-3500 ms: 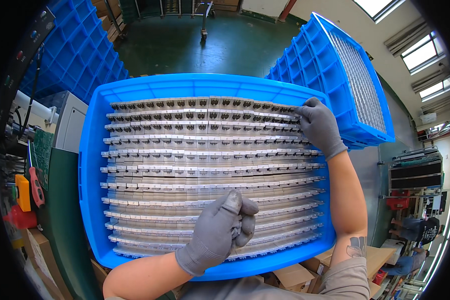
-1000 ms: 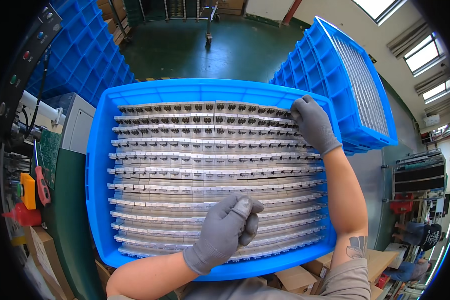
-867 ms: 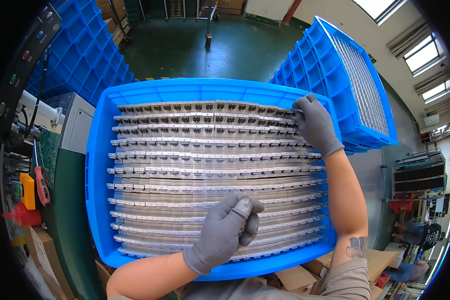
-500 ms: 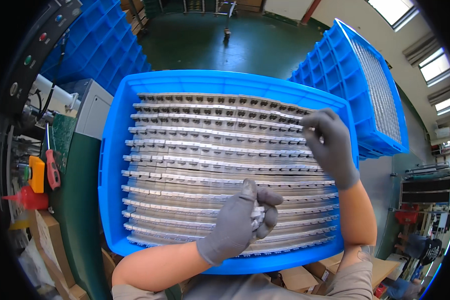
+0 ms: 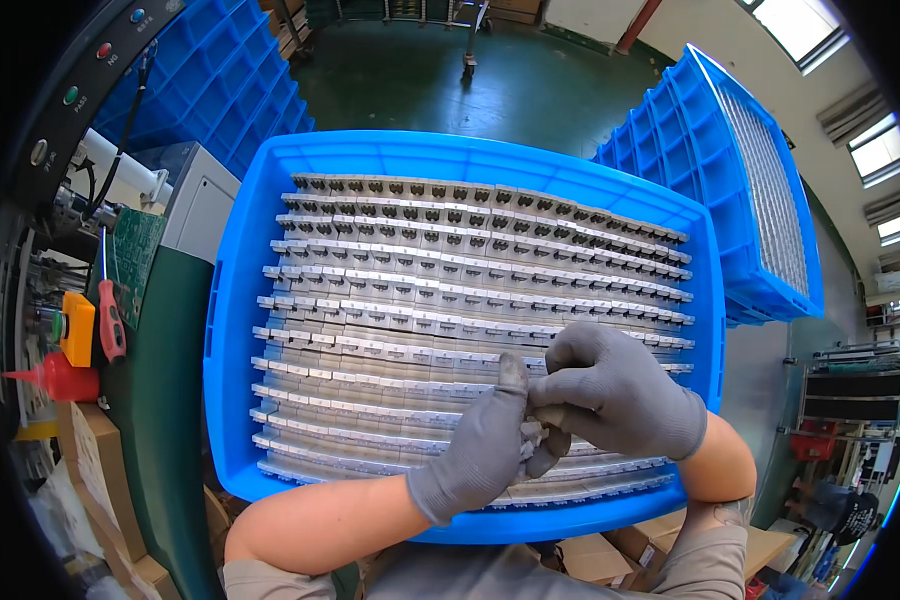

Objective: The person sorts small white rectangular components from a cardboard box into a blue plastic tray with multiple compartments. They pick up handfuls of the items and place them into the slots, occasionally adjusting the arrangement to fit them neatly.

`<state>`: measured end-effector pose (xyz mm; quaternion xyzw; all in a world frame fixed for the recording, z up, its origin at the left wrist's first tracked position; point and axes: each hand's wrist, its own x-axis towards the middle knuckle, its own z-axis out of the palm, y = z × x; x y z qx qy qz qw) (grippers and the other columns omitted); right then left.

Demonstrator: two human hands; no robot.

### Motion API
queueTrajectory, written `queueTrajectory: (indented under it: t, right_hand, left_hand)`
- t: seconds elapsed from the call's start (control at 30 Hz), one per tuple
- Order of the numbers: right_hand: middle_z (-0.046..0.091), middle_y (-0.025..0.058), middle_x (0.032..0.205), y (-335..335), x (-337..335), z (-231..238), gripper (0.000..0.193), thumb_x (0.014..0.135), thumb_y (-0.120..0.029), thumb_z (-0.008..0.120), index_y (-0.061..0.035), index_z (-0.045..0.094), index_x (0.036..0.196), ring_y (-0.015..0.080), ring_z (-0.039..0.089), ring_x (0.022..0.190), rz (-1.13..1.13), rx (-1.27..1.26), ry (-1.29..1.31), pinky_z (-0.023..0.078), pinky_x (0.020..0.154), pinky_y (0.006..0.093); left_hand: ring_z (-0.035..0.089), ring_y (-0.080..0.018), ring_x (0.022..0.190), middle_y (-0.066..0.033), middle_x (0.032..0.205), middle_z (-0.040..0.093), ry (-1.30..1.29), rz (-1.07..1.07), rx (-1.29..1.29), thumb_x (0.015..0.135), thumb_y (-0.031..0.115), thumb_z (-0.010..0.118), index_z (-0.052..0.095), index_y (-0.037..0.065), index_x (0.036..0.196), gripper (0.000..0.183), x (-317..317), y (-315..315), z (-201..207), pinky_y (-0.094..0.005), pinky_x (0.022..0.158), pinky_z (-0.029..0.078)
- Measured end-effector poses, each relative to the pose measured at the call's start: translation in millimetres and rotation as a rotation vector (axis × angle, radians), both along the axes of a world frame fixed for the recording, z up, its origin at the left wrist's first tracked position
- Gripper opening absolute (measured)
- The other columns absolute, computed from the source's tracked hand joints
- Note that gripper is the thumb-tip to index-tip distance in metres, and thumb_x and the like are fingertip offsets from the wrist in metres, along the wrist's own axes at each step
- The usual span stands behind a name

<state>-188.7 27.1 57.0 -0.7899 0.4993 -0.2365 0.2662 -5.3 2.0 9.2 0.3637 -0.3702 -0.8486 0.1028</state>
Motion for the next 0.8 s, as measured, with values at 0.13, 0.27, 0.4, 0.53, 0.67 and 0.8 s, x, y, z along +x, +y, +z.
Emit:
queueTrajectory:
  t: [0.13,0.27,0.4,0.53,0.67,0.8]
  right_hand:
    - [0.061,0.0102,0.085,-1,-4,-2,0.011,0.079,-0.015,0.076,-0.0090,0.068,0.086,0.0329,0.061,0.079,0.061,0.008,0.006,0.049,0.068,0.0434]
    - [0.060,0.0105,0.085,-2,-7,-3,0.012,0.078,-0.010,0.075,-0.0084,0.066,0.085,0.0330,0.061,0.078,0.072,0.001,-0.029,0.050,0.067,0.0421]
    - [0.059,0.0103,0.085,-3,-10,-4,0.014,0.075,-0.005,0.074,-0.0079,0.065,0.085,0.0310,0.061,0.076,0.032,0.011,-0.118,0.051,0.066,0.0397]
    - [0.060,0.0104,0.084,-2,-12,-7,0.014,0.074,-0.005,0.073,-0.0075,0.065,0.085,0.0281,0.062,0.076,-0.064,0.041,-0.148,0.051,0.067,0.0376]
    - [0.061,0.0107,0.084,-1,-12,-6,0.015,0.075,-0.006,0.074,-0.0070,0.066,0.087,0.0276,0.063,0.077,-0.098,0.024,-0.149,0.052,0.068,0.0370]
    - [0.061,0.0105,0.085,1,-9,-4,0.015,0.075,-0.007,0.074,-0.0065,0.066,0.088,0.0290,0.063,0.078,-0.126,0.061,-0.130,0.051,0.067,0.0378]
  left_hand:
    - [0.054,-0.0075,0.061,-0.0048,0.074,0.063,-0.014,-0.034,0.057,0.105,0.063,0.016,0.068,0.005,0.097,0.079,1,1,-10,-0.0217,0.054,0.043]
    - [0.052,-0.0081,0.059,-0.0034,0.073,0.060,0.019,-0.057,0.152,0.105,0.064,0.019,0.063,0.007,0.098,0.072,-1,-4,6,-0.0218,0.053,0.042]
    - [0.050,-0.0085,0.058,-0.0032,0.071,0.058,0.022,-0.090,0.100,0.105,0.064,0.022,0.057,0.009,0.100,0.065,0,-5,9,-0.0230,0.051,0.040]
    - [0.046,-0.0085,0.056,-0.0030,0.069,0.055,0.102,-0.041,0.129,0.107,0.058,0.027,0.056,0.008,0.103,0.058,1,-5,7,-0.0239,0.050,0.038]
    - [0.044,-0.0085,0.055,-0.0031,0.068,0.053,0.133,0.035,0.020,0.108,0.050,0.036,0.055,0.007,0.102,0.048,-2,-4,7,-0.0237,0.049,0.036]
    - [0.045,-0.0085,0.056,-0.0037,0.069,0.054,0.151,0.073,0.056,0.107,0.048,0.043,0.055,0.006,0.101,0.044,0,-2,4,-0.0228,0.050,0.036]
